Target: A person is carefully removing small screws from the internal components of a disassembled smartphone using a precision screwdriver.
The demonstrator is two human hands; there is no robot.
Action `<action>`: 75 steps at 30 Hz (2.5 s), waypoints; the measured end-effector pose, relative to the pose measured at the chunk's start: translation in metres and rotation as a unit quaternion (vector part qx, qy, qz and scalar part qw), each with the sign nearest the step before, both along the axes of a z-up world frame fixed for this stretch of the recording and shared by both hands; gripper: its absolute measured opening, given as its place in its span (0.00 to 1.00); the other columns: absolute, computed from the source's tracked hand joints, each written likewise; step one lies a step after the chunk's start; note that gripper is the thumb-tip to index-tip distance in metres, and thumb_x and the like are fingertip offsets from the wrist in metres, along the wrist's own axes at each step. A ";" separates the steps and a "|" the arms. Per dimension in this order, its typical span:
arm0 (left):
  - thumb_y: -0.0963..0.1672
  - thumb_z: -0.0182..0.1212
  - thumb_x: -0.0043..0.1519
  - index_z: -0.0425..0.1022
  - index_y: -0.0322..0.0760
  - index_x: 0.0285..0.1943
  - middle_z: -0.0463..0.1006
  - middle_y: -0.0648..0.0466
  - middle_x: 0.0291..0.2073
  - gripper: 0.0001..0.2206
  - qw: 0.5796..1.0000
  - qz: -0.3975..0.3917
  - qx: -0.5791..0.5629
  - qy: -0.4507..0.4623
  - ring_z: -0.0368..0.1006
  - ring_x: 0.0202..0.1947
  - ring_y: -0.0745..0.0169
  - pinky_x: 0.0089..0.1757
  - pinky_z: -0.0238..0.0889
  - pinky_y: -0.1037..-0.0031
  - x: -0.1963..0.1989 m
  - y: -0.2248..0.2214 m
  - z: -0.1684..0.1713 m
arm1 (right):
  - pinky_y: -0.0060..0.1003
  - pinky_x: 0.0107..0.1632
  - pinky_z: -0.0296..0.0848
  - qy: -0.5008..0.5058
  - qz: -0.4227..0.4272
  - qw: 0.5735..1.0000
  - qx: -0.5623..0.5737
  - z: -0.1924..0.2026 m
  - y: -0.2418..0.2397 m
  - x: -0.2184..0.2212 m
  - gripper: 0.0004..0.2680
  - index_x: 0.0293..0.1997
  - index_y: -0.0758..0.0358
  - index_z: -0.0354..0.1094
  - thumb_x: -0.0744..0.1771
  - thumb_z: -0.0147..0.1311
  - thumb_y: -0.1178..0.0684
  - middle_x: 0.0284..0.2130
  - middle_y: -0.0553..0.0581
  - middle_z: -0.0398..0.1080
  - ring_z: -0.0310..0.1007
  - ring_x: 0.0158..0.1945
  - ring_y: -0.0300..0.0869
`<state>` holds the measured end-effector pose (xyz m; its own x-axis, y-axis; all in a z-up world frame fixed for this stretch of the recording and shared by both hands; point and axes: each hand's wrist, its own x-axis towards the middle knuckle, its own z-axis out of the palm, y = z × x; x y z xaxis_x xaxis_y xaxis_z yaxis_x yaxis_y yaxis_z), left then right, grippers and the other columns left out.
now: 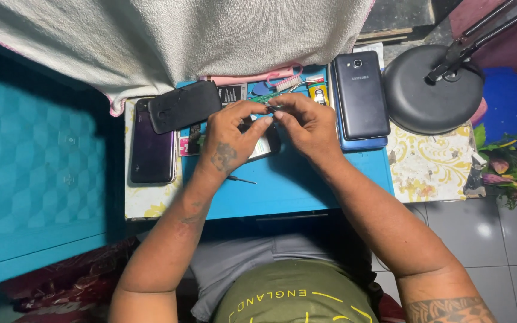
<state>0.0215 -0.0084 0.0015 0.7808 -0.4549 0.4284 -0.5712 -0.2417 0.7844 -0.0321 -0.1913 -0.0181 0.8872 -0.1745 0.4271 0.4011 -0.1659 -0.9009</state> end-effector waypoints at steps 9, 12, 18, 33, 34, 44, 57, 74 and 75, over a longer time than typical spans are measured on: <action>0.37 0.65 0.64 0.83 0.29 0.47 0.82 0.45 0.34 0.06 0.958 -0.111 -0.176 0.195 0.75 0.35 0.67 0.35 0.75 0.73 0.004 -0.020 0.007 | 0.31 0.27 0.79 0.054 0.115 0.959 0.252 -0.017 0.002 0.003 0.20 0.72 0.69 0.58 0.69 0.54 0.67 0.29 0.63 0.76 0.78 0.29 0.42; 0.36 0.61 0.65 0.80 0.23 0.48 0.79 0.42 0.37 0.07 0.928 -0.134 -0.230 0.262 0.76 0.35 0.64 0.36 0.78 0.72 -0.014 -0.029 0.024 | 0.28 0.24 0.77 0.079 0.128 0.932 0.330 -0.009 0.004 0.002 0.23 0.74 0.69 0.55 0.68 0.54 0.67 0.28 0.61 0.75 0.78 0.28 0.40; 0.40 0.63 0.66 0.79 0.28 0.44 0.83 0.43 0.42 0.05 0.932 -0.091 -0.238 0.256 0.78 0.33 0.67 0.34 0.77 0.78 0.020 -0.027 -0.011 | 0.31 0.28 0.77 0.034 0.021 0.994 0.102 -0.016 -0.013 0.002 0.17 0.70 0.61 0.64 0.71 0.55 0.62 0.28 0.62 0.78 0.77 0.29 0.39; 0.42 0.63 0.66 0.85 0.47 0.45 0.83 0.54 0.27 0.05 0.995 -0.006 0.007 -0.098 0.82 0.30 0.53 0.33 0.74 0.71 0.019 -0.010 -0.009 | 0.40 0.36 0.75 -0.048 -0.209 0.901 -0.376 0.021 -0.036 -0.007 0.05 0.42 0.46 0.81 0.64 0.67 0.50 0.29 0.46 0.77 0.75 0.35 0.45; 0.42 0.63 0.66 0.85 0.47 0.45 0.83 0.54 0.27 0.05 0.996 -0.001 0.009 -0.094 0.82 0.30 0.53 0.33 0.74 0.71 0.016 -0.008 -0.009 | 0.40 0.36 0.75 -0.046 -0.203 0.903 -0.375 0.025 -0.033 -0.010 0.05 0.42 0.46 0.81 0.64 0.67 0.50 0.29 0.46 0.77 0.75 0.35 0.45; 0.38 0.63 0.60 0.82 0.45 0.47 0.82 0.51 0.27 0.10 0.992 -0.032 0.057 -0.107 0.81 0.32 0.46 0.35 0.75 0.65 0.012 0.002 -0.004 | 0.39 0.35 0.75 0.062 -0.128 0.787 -0.600 0.028 -0.021 -0.028 0.06 0.38 0.49 0.79 0.61 0.61 0.52 0.34 0.48 0.79 0.78 0.37 0.46; 0.42 0.66 0.59 0.81 0.53 0.43 0.82 0.53 0.22 0.07 0.989 -0.030 0.131 -0.055 0.81 0.29 0.46 0.34 0.75 0.63 0.015 0.010 -0.010 | 0.41 0.36 0.75 0.036 -0.122 0.874 -0.469 0.044 -0.024 -0.030 0.09 0.39 0.55 0.80 0.60 0.61 0.63 0.31 0.54 0.79 0.80 0.36 0.51; 0.41 0.61 0.61 0.82 0.54 0.44 0.84 0.53 0.27 0.09 0.992 -0.032 0.122 -0.018 0.82 0.33 0.47 0.36 0.75 0.63 0.011 0.008 0.003 | 0.47 0.43 0.90 0.183 0.004 0.927 0.327 0.026 -0.030 0.002 0.25 0.64 0.77 0.67 0.58 0.44 0.69 0.46 0.70 0.73 0.82 0.41 0.52; 0.41 0.61 0.61 0.82 0.54 0.44 0.84 0.53 0.27 0.09 0.992 -0.031 0.119 -0.014 0.82 0.33 0.47 0.36 0.75 0.63 0.011 0.008 0.003 | 0.46 0.45 0.89 0.189 0.008 0.911 0.366 0.021 -0.033 0.004 0.28 0.64 0.77 0.66 0.56 0.43 0.71 0.47 0.71 0.73 0.82 0.42 0.53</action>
